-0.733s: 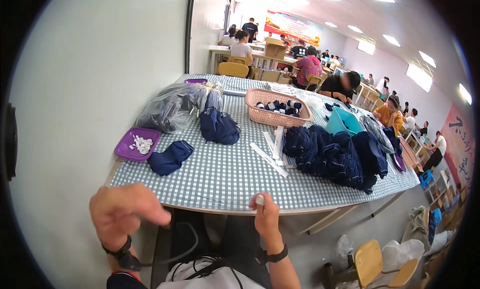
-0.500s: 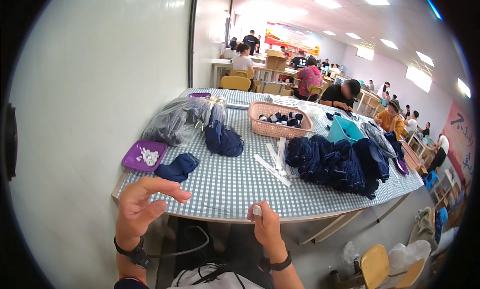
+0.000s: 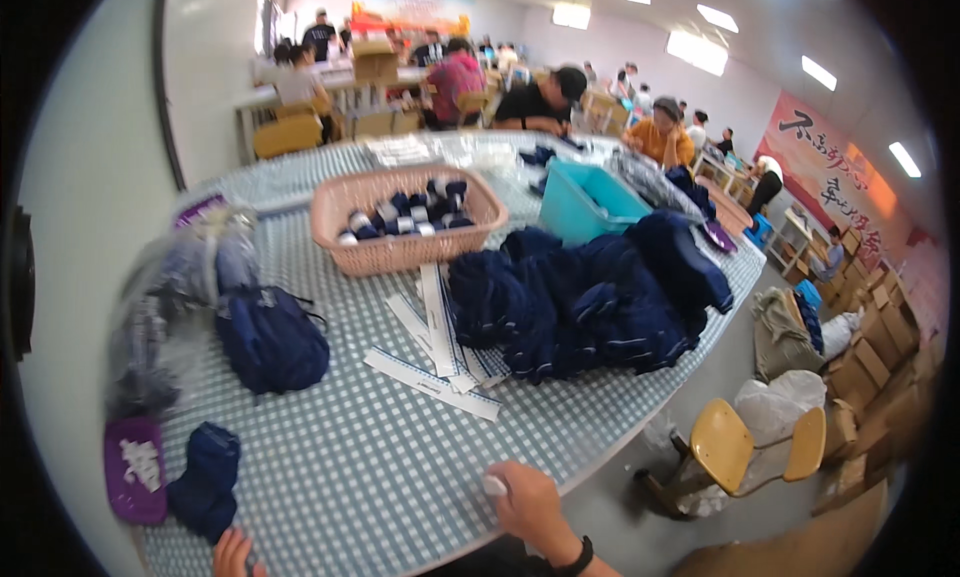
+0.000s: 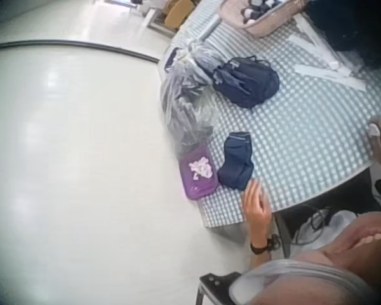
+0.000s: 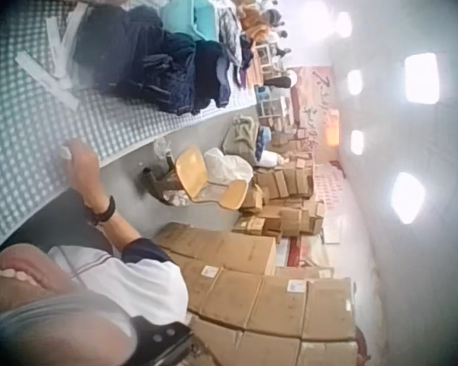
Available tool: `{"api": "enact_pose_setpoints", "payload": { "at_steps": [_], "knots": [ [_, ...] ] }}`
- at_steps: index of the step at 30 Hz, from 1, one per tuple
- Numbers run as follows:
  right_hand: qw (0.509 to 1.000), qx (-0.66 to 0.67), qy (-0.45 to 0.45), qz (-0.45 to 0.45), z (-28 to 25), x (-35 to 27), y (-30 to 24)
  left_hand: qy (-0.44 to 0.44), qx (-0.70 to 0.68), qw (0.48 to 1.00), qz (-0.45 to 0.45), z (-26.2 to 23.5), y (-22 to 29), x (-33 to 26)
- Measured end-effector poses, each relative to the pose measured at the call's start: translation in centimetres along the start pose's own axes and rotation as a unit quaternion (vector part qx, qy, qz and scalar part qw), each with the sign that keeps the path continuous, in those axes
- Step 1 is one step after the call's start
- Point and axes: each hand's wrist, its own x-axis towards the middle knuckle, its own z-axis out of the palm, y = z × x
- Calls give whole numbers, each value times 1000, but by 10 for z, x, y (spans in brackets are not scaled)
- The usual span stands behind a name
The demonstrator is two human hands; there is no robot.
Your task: The person is folding blue socks and wrapping them with a white paper band.
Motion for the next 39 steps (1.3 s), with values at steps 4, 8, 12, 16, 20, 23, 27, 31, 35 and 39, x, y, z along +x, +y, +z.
{"api": "enact_pose_setpoints", "payload": {
  "at_steps": [4,8,12,16,20,23,27,31,35,39],
  "knots": [
    [997,-35,-29,62,-2,3,-6,14,63,995,72,22,-38,-14],
    [993,-30,-66,96,4,3,-16,-51,58,996,44,10,-33,0],
    [995,-49,-35,81,4,-5,-10,-85,41,995,27,7,-16,6],
    [999,-13,1,39,6,-16,3,-42,42,998,6,11,-5,-1],
    [999,22,-11,35,15,-2,-6,19,99,995,6,-1,0,-10],
    [974,148,-86,147,-18,5,-27,66,-18,998,9,6,-7,-15],
    [973,213,-86,-14,-71,35,-90,142,-11,989,29,0,-13,-18],
    [918,218,-322,-70,0,95,-200,199,13,980,-14,-10,-34,-39],
    [894,131,-414,-112,156,150,-223,190,-4,980,-63,9,-45,-36],
    [891,54,-412,-182,234,150,-246,182,-23,980,-76,-1,-42,-43]
  ]
}}
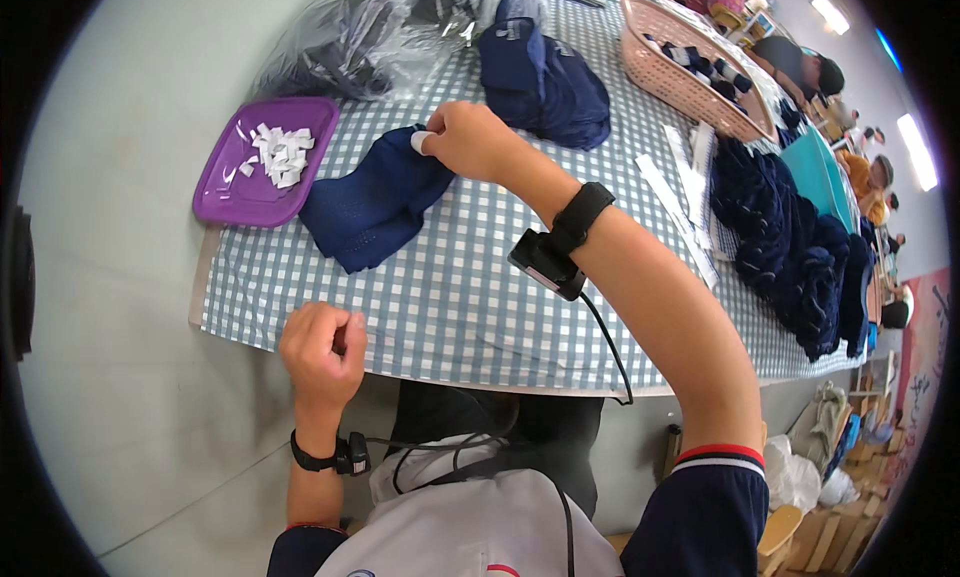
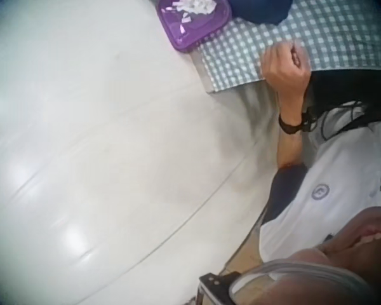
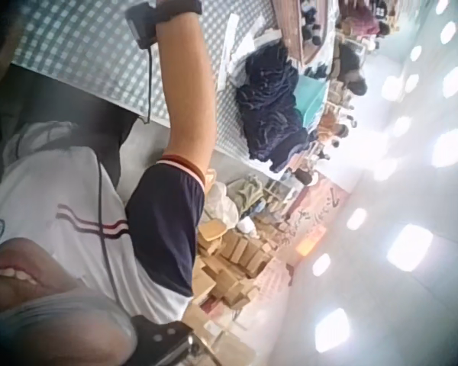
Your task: The person is folding blue socks and wrapping them with a white paper band.
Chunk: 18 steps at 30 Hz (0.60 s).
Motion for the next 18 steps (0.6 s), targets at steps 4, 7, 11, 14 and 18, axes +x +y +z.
{"api": "enact_pose_setpoints", "payload": {
  "at_steps": [4,7,11,14,18],
  "knots": [
    [992,-62,57,-96,20,12,-2,-6,-19,1000,-8,-19,7,5],
    [994,-104,-15,-18,16,20,-15,-6,-57,998,31,-48,23,17],
    [991,-119,-11,51,19,39,-15,11,-65,996,65,-80,50,30],
    [993,-112,-11,28,17,34,-19,25,-53,994,89,-98,70,35],
    [995,-72,52,39,23,21,-25,34,-73,992,98,-106,90,40]
  ]
}}
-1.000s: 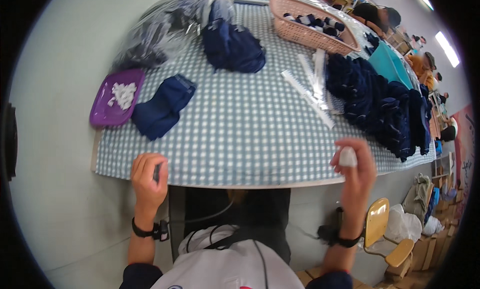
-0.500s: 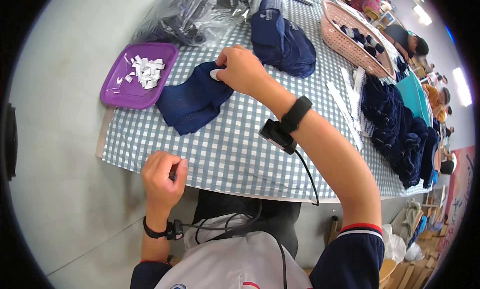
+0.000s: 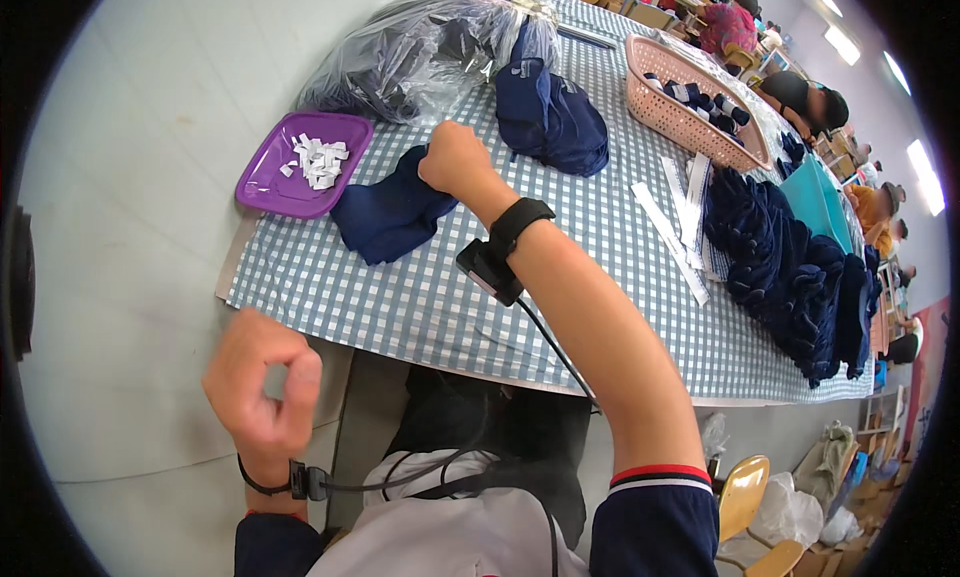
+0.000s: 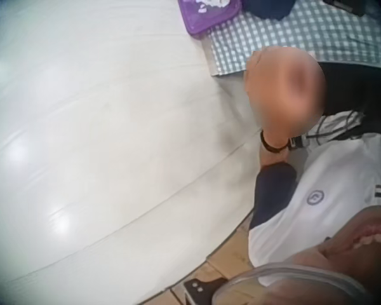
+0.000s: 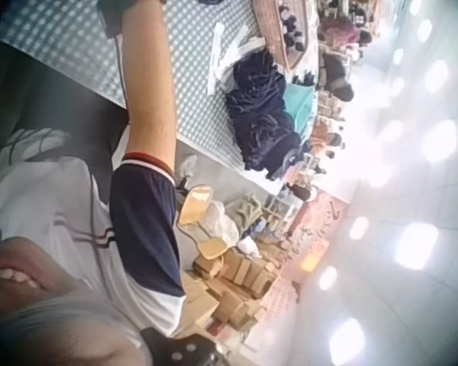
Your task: The person is folding blue socks and wrapping them with a white paper band.
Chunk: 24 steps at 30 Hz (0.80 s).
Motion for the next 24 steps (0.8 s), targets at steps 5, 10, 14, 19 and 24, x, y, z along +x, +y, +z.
{"api": "enact_pose_setpoints", "payload": {
  "at_steps": [5,10,14,19,24],
  "knots": [
    [985,99,-11,-138,-55,-46,-25,23,-52,988,-143,17,-35,31],
    [958,135,47,-248,-169,-140,-44,-8,72,997,-19,75,-62,55],
    [949,199,110,-217,-207,-170,-17,-120,-224,941,-221,109,-25,47],
    [970,237,12,-44,-193,-148,52,-287,-490,746,-346,128,6,-3],
    [995,46,-46,-75,-127,-86,98,-407,-245,801,-365,96,7,-25]
  ]
}}
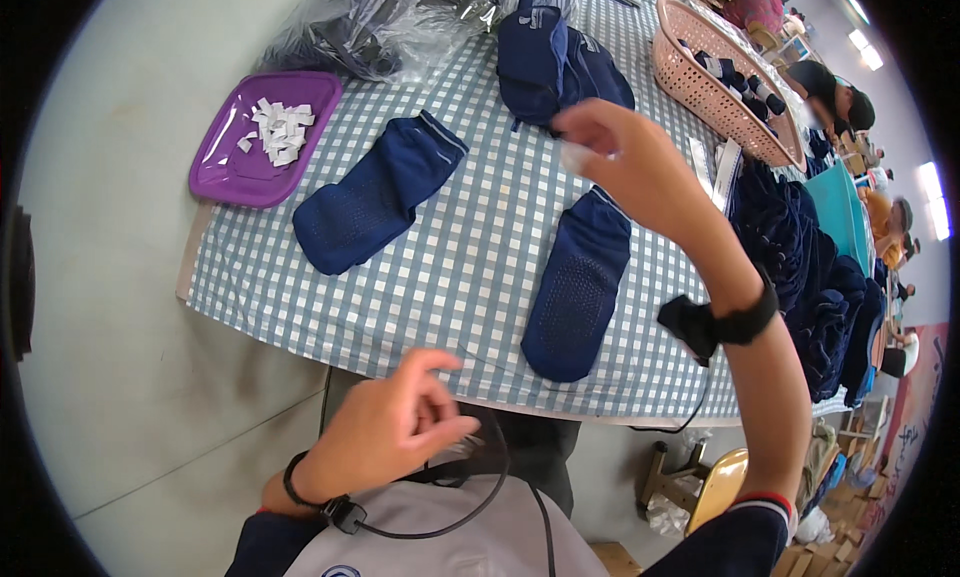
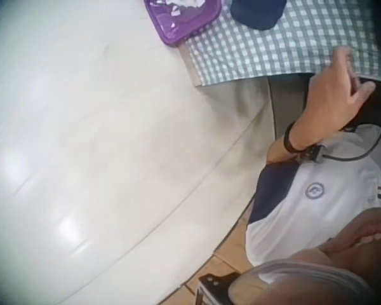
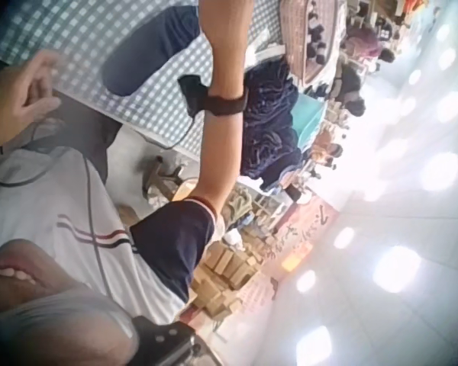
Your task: The person is folding blue socks and wrapping them with a white paper band.
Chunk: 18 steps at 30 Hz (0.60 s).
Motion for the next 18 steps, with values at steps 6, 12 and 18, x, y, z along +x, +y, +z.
{"api": "enact_pose_setpoints", "payload": {
  "at_steps": [6,12,18],
  "knots": [
    [1000,-10,-16,-11,105,98,-54,128,68,989,22,-32,-5,-23],
    [996,-70,-57,13,106,101,-66,265,23,963,40,-63,-14,-33],
    [993,59,-93,41,86,73,-92,313,-4,941,126,-114,-2,-17]
  ]
}}
